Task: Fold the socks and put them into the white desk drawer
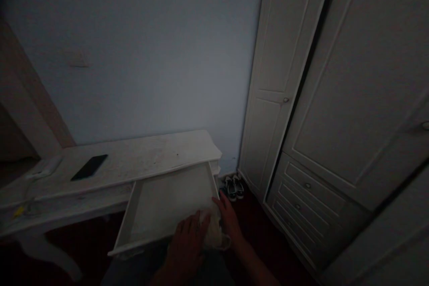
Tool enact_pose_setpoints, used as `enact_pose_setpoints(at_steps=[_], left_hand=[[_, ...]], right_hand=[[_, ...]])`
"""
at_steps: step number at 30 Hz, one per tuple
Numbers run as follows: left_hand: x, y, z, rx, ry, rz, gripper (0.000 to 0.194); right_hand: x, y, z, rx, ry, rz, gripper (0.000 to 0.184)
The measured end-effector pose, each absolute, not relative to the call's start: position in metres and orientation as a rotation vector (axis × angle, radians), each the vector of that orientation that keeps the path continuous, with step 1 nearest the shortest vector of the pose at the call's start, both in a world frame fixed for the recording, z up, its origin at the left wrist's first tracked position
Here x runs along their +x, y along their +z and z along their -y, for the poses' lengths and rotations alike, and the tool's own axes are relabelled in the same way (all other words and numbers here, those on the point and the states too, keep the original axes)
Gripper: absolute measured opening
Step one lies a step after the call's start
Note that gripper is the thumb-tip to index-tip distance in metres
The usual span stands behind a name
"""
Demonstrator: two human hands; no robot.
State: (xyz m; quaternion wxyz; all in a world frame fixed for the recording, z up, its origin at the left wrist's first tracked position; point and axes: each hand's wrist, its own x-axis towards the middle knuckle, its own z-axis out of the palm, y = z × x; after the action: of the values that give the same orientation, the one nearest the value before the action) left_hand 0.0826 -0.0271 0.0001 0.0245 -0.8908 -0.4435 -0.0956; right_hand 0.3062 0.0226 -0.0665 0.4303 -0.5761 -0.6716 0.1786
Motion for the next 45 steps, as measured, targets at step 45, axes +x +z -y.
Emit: enact_pose_setpoints(at_steps=[45], left_hand=[[-0.107,-0.002,-0.041,-2.701,-0.346,1.812,0.047]], right_hand=[[0.078,0.012,-0.129,-1.207,0.325,2.979,0.071]])
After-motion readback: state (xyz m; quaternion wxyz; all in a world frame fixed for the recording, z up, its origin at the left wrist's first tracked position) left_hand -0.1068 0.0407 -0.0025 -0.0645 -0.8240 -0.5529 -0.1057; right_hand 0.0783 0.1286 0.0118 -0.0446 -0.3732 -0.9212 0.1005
